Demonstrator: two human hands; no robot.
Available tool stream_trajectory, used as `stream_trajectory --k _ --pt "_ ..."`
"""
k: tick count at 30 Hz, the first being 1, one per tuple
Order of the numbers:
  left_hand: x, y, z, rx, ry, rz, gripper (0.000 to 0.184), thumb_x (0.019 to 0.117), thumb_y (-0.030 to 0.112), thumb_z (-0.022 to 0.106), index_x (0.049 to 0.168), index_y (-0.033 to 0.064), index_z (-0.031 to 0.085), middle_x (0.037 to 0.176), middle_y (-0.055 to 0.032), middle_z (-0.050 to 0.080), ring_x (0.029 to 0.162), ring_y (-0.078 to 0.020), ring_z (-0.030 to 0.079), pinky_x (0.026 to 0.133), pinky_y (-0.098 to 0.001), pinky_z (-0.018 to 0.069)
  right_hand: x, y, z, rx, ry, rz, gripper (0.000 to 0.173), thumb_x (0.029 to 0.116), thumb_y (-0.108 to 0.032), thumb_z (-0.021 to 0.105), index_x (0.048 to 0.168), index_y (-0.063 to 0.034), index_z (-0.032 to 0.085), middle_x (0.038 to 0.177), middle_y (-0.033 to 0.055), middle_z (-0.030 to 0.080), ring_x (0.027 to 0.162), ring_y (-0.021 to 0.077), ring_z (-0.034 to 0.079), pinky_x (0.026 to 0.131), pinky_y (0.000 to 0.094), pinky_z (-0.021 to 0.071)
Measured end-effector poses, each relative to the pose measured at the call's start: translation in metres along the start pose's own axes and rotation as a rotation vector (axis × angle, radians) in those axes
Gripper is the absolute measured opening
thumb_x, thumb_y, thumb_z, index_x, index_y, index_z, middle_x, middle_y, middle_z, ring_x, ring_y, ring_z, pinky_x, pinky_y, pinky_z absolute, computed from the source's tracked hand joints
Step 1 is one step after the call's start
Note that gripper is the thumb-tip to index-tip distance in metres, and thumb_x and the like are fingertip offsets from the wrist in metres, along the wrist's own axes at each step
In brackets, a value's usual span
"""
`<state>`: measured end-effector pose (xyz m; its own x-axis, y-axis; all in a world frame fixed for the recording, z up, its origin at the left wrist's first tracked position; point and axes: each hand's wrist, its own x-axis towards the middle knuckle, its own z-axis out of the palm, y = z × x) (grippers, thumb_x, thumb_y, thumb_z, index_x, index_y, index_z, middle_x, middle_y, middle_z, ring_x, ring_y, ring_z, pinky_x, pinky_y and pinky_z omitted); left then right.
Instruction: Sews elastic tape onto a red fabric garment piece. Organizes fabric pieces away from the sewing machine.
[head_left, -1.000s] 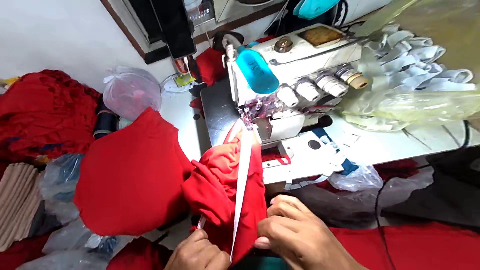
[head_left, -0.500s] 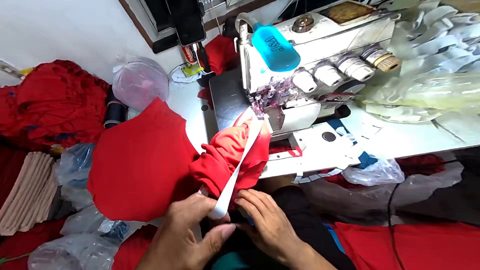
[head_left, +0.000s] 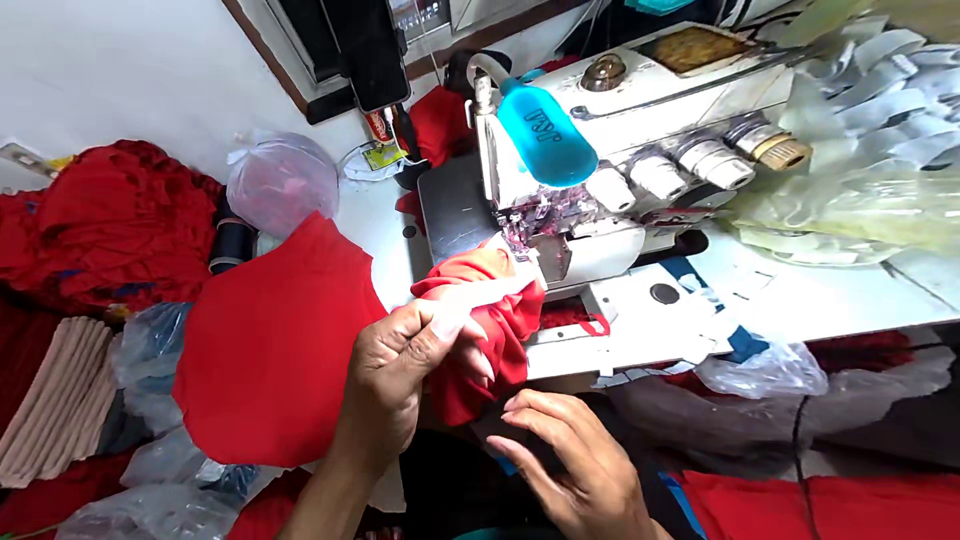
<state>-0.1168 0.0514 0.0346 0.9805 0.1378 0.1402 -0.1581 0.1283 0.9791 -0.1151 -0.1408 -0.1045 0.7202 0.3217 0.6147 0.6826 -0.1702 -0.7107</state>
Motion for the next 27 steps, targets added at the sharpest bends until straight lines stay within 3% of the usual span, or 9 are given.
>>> stream_trajectory --k 4,9,14,16,18,21,24,27 --pt "0.014 0.006 0.013 -0.134 0.113 -0.041 0.028 0.1059 0.015 0.047 0.096 0.0033 0.071 0.083 -0.0101 0.071 0.076 -0.0116 0.070 0.076 -0.0266 0.0592 0.000 0.002 0.021 -0.180 0.033 -0.009 0.036 0.0926 -0.039 0.073 0.117 -0.0138 0.066 0.115 0.0059 0.067 0.110 0.0157 0.063 0.096 0.0282 0.0519" --pt "0.026 0.011 0.020 -0.132 0.130 -0.013 0.028 0.1076 0.016 0.046 0.101 0.0032 0.071 0.088 -0.0096 0.071 0.082 -0.0105 0.069 0.078 -0.0258 0.0582 0.011 0.006 0.025 -0.074 0.060 0.062 0.017 0.0983 -0.031 0.068 0.099 -0.0143 0.071 0.109 0.0048 0.068 0.109 0.0130 0.063 0.097 0.0263 0.0521" --pt "0.026 0.008 0.022 -0.165 0.108 -0.015 0.027 0.1070 0.014 0.047 0.101 0.0032 0.072 0.089 -0.0101 0.072 0.084 -0.0107 0.070 0.080 -0.0259 0.0584 0.022 0.002 0.008 0.125 0.043 0.164 0.036 0.0948 -0.041 0.074 0.114 -0.0101 0.069 0.112 0.0035 0.072 0.113 0.0105 0.066 0.099 0.0280 0.0551" --pt "0.026 0.007 0.025 -0.158 0.093 -0.020 0.027 0.1067 0.014 0.047 0.100 0.0034 0.072 0.087 -0.0100 0.072 0.082 -0.0110 0.070 0.080 -0.0266 0.0588 0.026 0.004 0.015 0.023 0.073 0.191 0.028 0.0928 -0.034 0.075 0.104 -0.0083 0.073 0.105 0.0046 0.074 0.108 0.0110 0.068 0.097 0.0264 0.0556" --pt "0.025 0.006 0.028 -0.104 0.060 -0.008 0.027 0.1062 0.015 0.048 0.100 0.0036 0.072 0.085 -0.0108 0.073 0.081 -0.0130 0.071 0.080 -0.0290 0.0591 0.028 0.007 0.021 -0.055 0.057 0.190 0.015 0.0923 -0.025 0.069 0.091 -0.0107 0.075 0.094 0.0026 0.074 0.100 0.0104 0.069 0.091 0.0233 0.0550" --pt "0.022 0.003 0.027 0.124 -0.080 0.081 0.025 0.1052 0.011 0.049 0.100 0.0005 0.071 0.085 -0.0098 0.073 0.081 -0.0146 0.071 0.078 -0.0308 0.0600 0.029 -0.007 0.007 0.060 -0.080 0.089 0.022 0.1025 -0.023 0.057 0.095 -0.0087 0.072 0.096 0.0043 0.074 0.100 0.0116 0.069 0.093 0.0261 0.0545" --pt "0.014 -0.003 0.023 0.507 -0.376 0.197 0.029 0.1054 0.011 0.049 0.095 -0.0019 0.073 0.084 -0.0058 0.072 0.081 -0.0091 0.068 0.076 -0.0262 0.0574 0.038 -0.044 -0.024 0.289 -0.291 0.029 0.023 0.1021 -0.017 0.063 0.091 0.0007 0.070 0.090 0.0137 0.074 0.091 0.0174 0.071 0.089 0.0282 0.0563" --pt "-0.002 -0.004 0.006 0.774 -0.624 0.272 0.043 0.1104 0.026 0.041 0.091 0.0029 0.071 0.076 -0.0084 0.066 0.074 -0.0187 0.064 0.071 -0.0353 0.0508 0.048 -0.061 -0.045 0.431 -0.375 0.102 0.024 0.1034 -0.015 0.061 0.089 0.0046 0.065 0.077 0.0161 0.068 0.075 0.0152 0.067 0.073 0.0241 0.0540"
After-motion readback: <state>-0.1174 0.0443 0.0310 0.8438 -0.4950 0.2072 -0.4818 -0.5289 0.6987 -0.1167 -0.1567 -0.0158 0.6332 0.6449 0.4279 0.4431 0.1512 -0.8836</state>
